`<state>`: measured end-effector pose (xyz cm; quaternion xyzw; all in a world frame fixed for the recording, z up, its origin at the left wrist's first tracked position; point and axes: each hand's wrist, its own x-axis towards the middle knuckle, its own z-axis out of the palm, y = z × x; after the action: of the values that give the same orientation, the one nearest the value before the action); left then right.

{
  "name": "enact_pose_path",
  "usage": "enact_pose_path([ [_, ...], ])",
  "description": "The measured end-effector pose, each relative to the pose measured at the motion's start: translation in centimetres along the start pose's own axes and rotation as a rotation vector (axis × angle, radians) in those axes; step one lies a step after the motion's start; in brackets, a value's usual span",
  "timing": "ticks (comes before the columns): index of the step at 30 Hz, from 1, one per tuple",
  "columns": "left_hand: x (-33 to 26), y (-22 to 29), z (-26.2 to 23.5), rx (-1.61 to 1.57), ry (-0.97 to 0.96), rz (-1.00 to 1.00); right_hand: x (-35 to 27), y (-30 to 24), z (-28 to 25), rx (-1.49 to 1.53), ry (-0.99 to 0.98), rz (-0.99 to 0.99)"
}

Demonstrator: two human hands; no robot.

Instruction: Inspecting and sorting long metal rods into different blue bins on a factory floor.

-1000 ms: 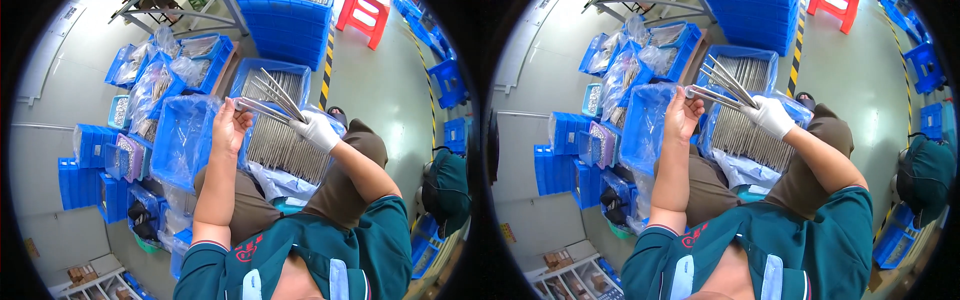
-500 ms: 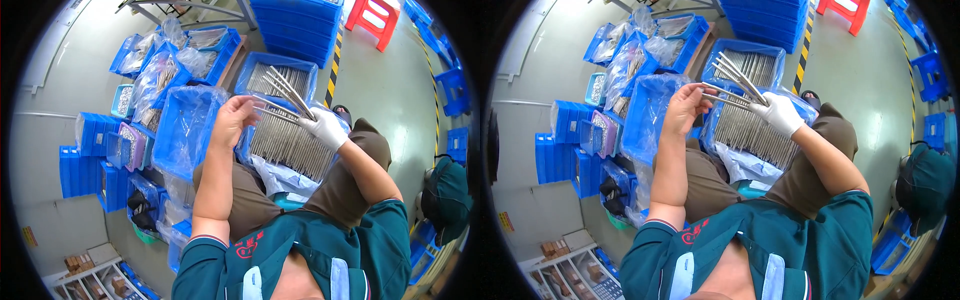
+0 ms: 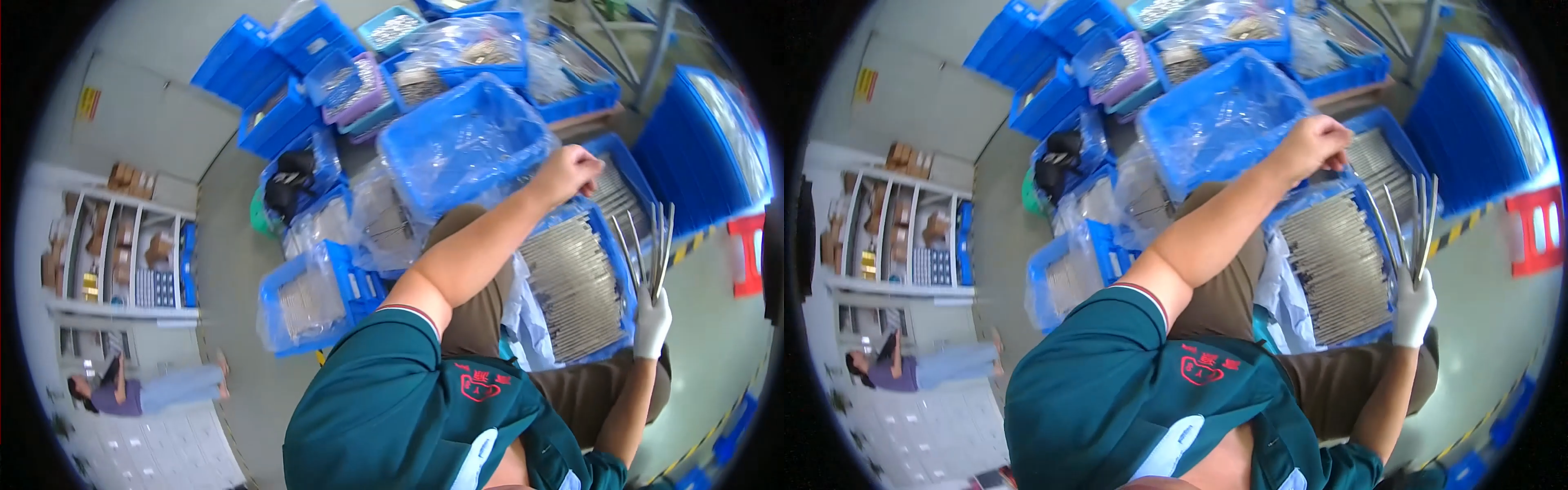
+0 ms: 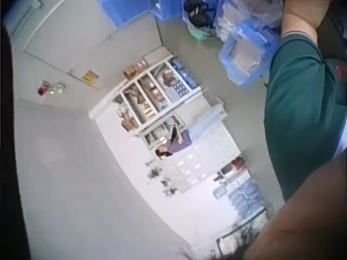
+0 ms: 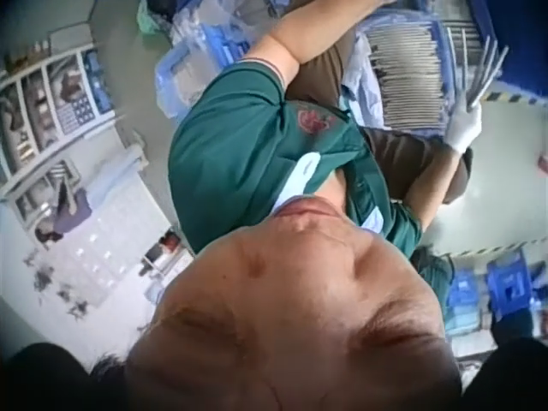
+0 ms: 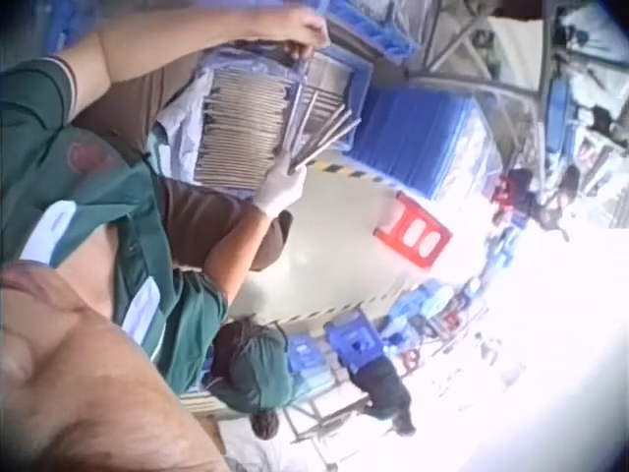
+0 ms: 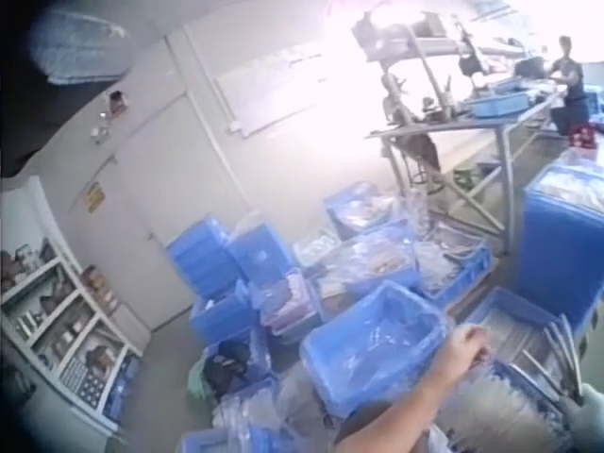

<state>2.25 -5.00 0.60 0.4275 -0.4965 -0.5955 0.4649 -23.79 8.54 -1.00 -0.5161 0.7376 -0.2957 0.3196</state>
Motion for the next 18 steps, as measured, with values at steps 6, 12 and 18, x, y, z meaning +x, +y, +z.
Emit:
enact_pose_path([
  [6,-2.3,-0.4,1.4,0.104,-0.182,0.007,0.1,-0.2,2.8,0.150,-0.087,-0.082],
  [12,-2.2,0.4,1.6,0.043,-0.207,-0.037,0.2,0.2,2.4,0.082,-0.045,-0.145],
  [18,-1.9,-0.3,0.8,-0.007,-0.281,0.026,0.7,1.1,2.4,0.128,-0.103,-0.109],
])
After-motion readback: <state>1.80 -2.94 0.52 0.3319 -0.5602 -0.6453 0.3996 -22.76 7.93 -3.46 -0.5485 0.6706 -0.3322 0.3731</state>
